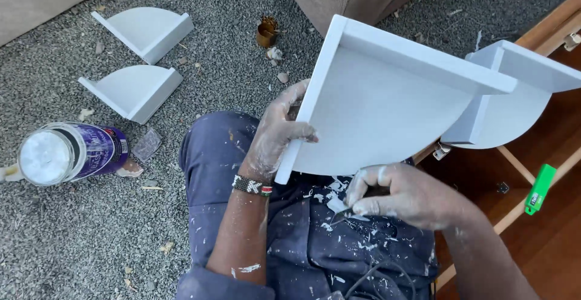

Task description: Scraping excess material and smoothing the edges of white corner shelves using a small hand tool.

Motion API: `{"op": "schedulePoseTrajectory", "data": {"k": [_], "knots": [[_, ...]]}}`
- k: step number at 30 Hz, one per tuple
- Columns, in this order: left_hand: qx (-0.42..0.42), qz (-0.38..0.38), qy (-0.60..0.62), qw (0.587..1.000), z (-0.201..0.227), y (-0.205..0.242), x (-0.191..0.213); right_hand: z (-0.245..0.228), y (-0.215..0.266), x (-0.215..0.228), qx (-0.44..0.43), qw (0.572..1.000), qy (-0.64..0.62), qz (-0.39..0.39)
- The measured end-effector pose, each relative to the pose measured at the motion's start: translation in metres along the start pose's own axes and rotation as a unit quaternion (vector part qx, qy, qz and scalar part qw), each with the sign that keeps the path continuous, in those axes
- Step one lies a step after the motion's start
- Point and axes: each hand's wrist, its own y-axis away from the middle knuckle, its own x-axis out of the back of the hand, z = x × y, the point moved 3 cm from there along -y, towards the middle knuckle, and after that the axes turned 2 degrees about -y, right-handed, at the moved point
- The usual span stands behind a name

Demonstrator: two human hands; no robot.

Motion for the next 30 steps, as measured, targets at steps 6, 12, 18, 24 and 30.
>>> {"op": "schedulePoseTrajectory", "data": {"k": [6,12,18,24,30], "knots": [[-0.020,-0.041,0.094,0.995,-0.025,-0.005,-0.004,-0.020,0.006,0.025,0.054,0.961,-0.087,0.258],[0.005,0.008,0.057,0.998,-0.023,-0.001,-0.005,-0.050,-0.003,0.032,0.099,0.884,0.290,0.354],[0.024,-0.020,0.056,0.998,-0.041,-0.015,0.002,-0.052,-0.026,0.027,0.060,0.874,0.244,0.415],[-0.001,-0.058,0.097,0.994,-0.030,-0.017,-0.004,-0.061,-0.063,0.015,0.242,0.818,0.334,0.402],[-0.037,-0.074,0.136,0.987,-0.040,-0.024,-0.002,-0.052,-0.080,0.004,0.283,0.779,0.392,0.400]]}}
